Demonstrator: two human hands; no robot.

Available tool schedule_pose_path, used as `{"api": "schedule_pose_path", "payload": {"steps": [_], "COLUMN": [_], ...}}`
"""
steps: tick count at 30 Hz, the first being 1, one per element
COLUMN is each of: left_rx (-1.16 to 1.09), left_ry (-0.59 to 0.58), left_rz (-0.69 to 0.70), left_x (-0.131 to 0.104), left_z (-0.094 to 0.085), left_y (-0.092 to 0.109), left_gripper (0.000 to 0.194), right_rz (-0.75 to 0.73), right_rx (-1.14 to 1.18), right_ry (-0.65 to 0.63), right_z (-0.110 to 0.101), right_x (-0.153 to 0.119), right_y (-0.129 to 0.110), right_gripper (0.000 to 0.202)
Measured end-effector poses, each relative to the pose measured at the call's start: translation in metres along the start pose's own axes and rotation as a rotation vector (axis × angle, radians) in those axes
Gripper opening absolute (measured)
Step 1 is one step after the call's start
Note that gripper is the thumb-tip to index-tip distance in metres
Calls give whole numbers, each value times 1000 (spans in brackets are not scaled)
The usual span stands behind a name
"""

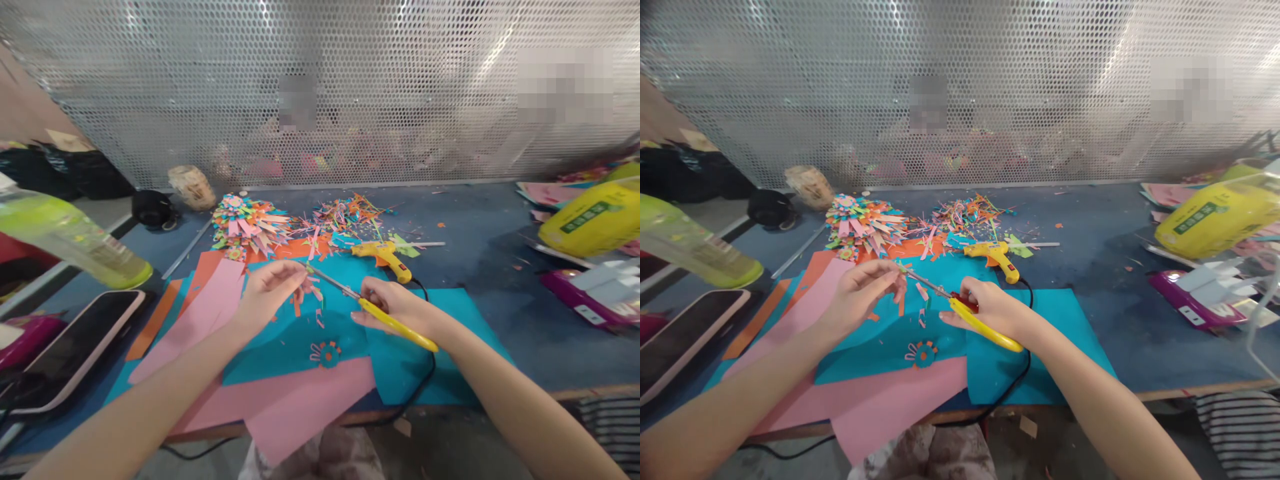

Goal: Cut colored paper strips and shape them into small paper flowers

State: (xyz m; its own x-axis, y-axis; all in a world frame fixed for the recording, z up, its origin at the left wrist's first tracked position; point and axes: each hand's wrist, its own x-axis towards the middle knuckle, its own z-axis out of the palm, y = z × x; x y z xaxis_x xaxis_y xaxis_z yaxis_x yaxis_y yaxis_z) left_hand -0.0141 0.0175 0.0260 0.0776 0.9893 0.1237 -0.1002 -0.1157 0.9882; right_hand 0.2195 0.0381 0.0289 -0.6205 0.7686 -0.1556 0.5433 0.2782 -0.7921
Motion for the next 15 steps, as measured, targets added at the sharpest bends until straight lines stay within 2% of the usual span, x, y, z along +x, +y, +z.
{"api": "schedule_pose_path", "payload": {"steps": [4, 15], "left_rx": [31, 132], "left_ry": [13, -11], "left_rz": [-36, 2], "left_x": [-1, 0], "left_z": [2, 0], "left_y": [2, 1], "left_gripper": [13, 15], "right_rz": [-11, -30], "right_rx": [-50, -114], "right_ry": [31, 33], "right_z": [0, -1], "right_x": [0, -1], "right_y": [1, -4], "right_gripper": [38, 36]}}
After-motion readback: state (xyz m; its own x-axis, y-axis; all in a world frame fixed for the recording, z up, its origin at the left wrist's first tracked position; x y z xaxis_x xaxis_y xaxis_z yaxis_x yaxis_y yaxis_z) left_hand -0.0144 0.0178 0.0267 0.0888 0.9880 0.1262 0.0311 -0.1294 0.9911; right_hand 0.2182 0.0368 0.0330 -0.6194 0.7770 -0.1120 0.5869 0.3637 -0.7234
